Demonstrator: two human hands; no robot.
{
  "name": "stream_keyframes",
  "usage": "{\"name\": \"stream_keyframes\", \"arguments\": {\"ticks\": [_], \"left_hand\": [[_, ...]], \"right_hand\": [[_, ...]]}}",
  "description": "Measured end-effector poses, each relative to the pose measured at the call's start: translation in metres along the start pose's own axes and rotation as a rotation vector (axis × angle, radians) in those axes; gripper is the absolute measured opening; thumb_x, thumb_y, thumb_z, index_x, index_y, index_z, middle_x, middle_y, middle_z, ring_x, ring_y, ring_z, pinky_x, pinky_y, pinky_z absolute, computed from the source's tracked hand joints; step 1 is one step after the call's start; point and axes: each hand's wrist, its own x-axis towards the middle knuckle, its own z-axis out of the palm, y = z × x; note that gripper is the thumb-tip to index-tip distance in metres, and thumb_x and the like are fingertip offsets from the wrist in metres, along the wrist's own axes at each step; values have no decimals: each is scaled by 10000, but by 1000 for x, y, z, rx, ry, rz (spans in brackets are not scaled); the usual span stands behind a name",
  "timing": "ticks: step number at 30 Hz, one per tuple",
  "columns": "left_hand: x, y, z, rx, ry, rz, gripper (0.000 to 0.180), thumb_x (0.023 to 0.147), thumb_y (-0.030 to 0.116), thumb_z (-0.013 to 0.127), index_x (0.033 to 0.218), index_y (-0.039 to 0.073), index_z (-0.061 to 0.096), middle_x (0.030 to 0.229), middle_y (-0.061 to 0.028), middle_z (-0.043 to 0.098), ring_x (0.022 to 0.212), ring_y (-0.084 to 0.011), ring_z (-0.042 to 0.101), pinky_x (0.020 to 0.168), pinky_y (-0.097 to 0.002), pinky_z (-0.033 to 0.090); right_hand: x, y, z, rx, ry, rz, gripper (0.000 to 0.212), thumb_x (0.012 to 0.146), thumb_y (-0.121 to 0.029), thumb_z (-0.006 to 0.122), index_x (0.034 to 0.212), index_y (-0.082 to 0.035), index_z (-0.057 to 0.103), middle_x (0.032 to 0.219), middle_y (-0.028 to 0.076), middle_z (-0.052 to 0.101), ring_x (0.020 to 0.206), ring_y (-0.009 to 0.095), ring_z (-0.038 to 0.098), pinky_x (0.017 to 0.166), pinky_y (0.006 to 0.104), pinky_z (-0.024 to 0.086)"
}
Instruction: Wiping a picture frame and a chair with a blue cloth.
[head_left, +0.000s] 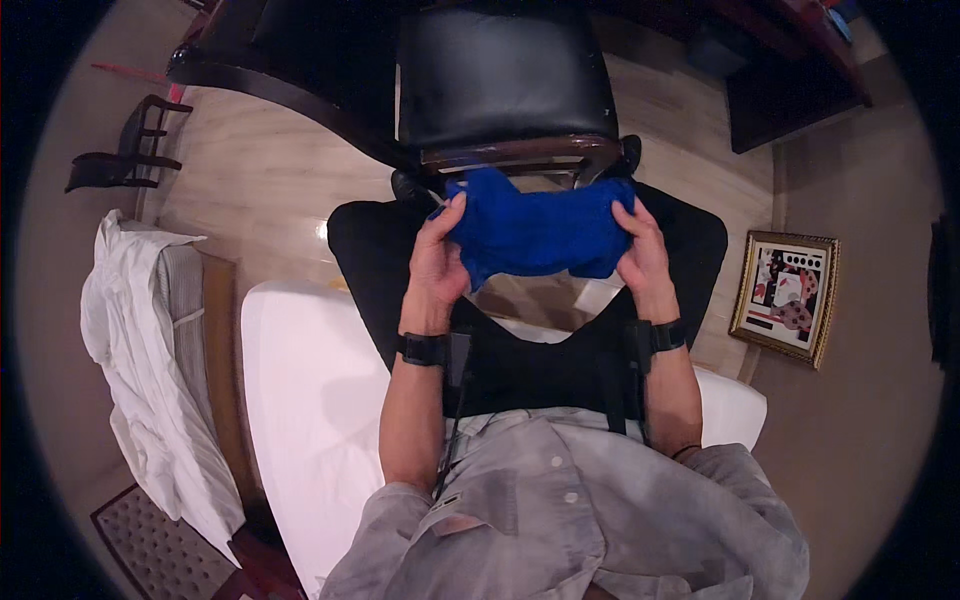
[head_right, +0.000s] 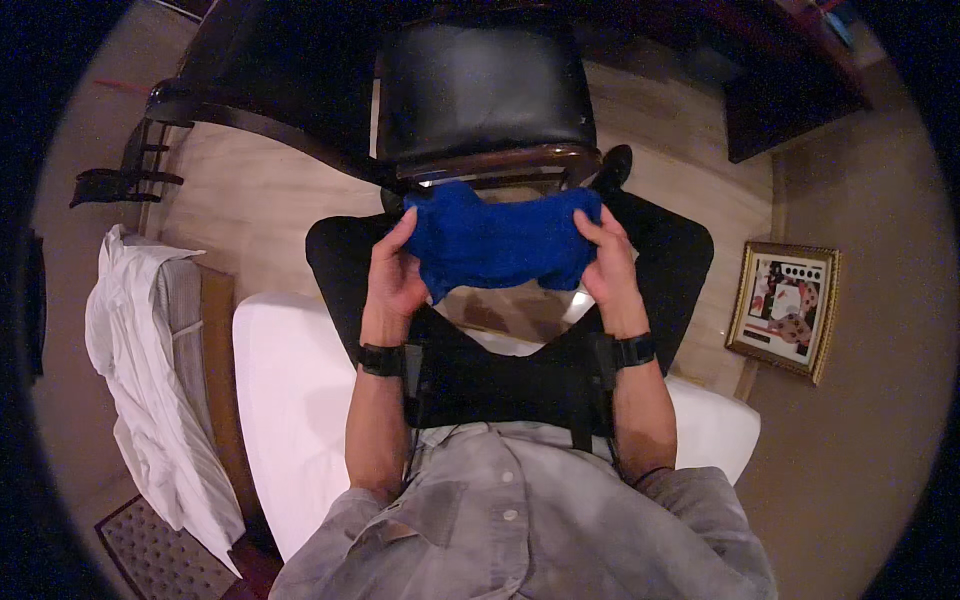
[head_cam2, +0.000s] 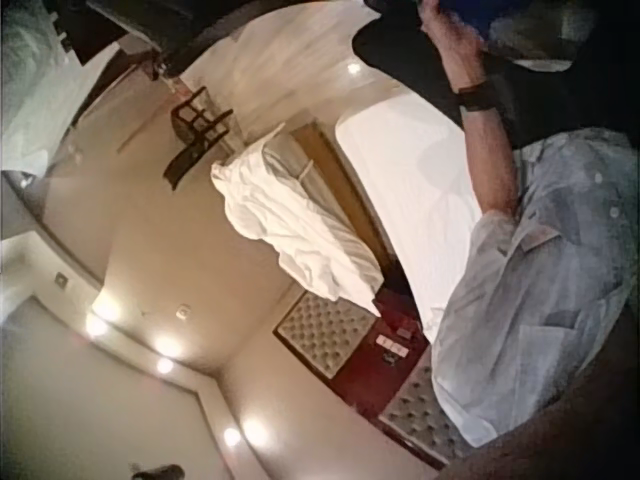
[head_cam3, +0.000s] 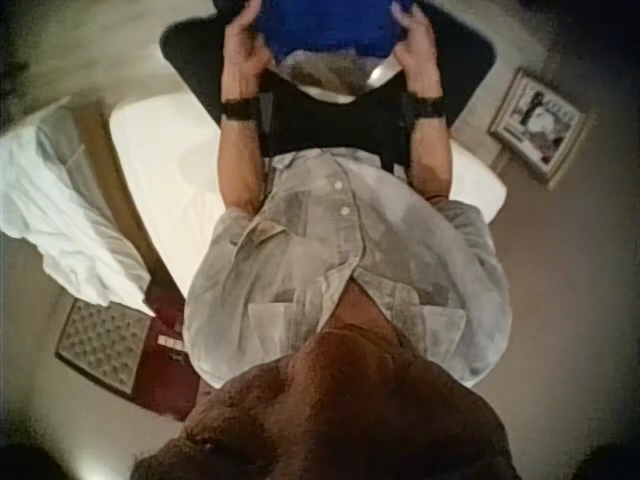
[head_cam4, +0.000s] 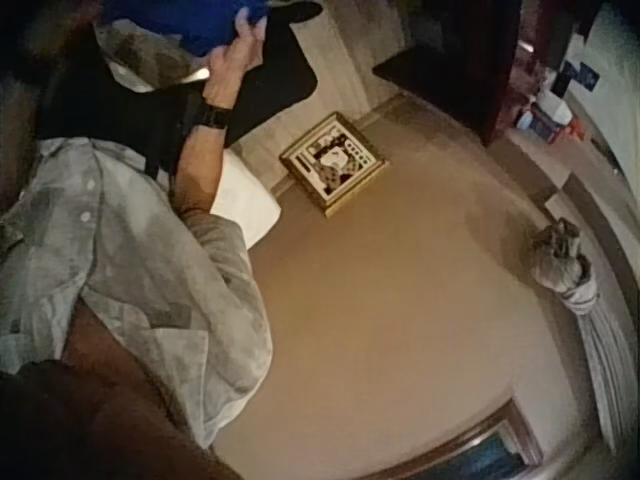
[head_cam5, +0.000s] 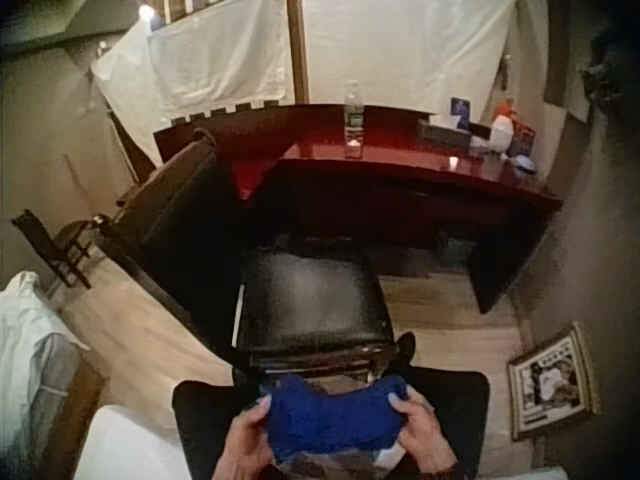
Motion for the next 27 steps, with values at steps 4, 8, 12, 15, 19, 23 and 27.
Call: {"name": "stream_keyframes", "arguments": {"ticks": [4,8,12,15,19,23,27], "left_hand": [[2,11,-9,481,91,83,252,817,57,716,1049,12,627,951,-75,680,844,-176,656,825,-315,526],[8,2,-9,514,145,170,264,785,-29,670,1041,13,619,935,-84,671,809,-177,646,810,-315,524],[15,-6,-24,531,246,128,371,747,-74,639,1110,-14,588,941,-90,673,816,-184,645,810,-314,525],[6,-16,-20,1024,156,-60,572,723,-62,667,1272,-44,504,1050,-125,655,895,-205,650,870,-330,512],[7,-34,-15,1410,38,171,812,695,45,811,1395,-19,404,1244,-153,600,1142,-260,586,987,-355,460],[4,-34,33,1319,-213,563,818,672,124,823,1384,31,430,1246,-165,616,1251,-294,527,1037,-394,420],[5,-24,48,1213,-605,378,611,705,191,825,1230,9,570,1124,-122,669,1133,-264,577,966,-383,452]], "right_hand": [[0,-14,5,-101,114,-5,310,916,-87,610,1203,20,564,1076,86,654,967,167,633,909,307,497],[9,-12,-14,-335,203,-3,238,943,-91,568,1159,6,593,1016,45,665,916,132,618,855,273,493],[-7,-29,13,-189,74,-149,210,961,-95,537,1153,-21,581,1029,34,650,917,121,614,863,270,491],[-13,-42,41,-212,-33,-185,215,972,-111,526,1172,-36,558,1049,28,636,931,109,608,864,268,491],[-20,-55,65,-312,-232,-98,238,988,-166,519,1188,-37,532,1048,19,620,931,78,585,855,250,486],[-34,-66,77,-574,-426,3,266,985,-244,541,1150,-36,532,983,-2,590,872,54,553,783,211,468],[-45,-88,91,-691,-497,-8,248,981,-249,545,1107,-36,551,951,-8,585,858,48,540,752,210,457]]}}
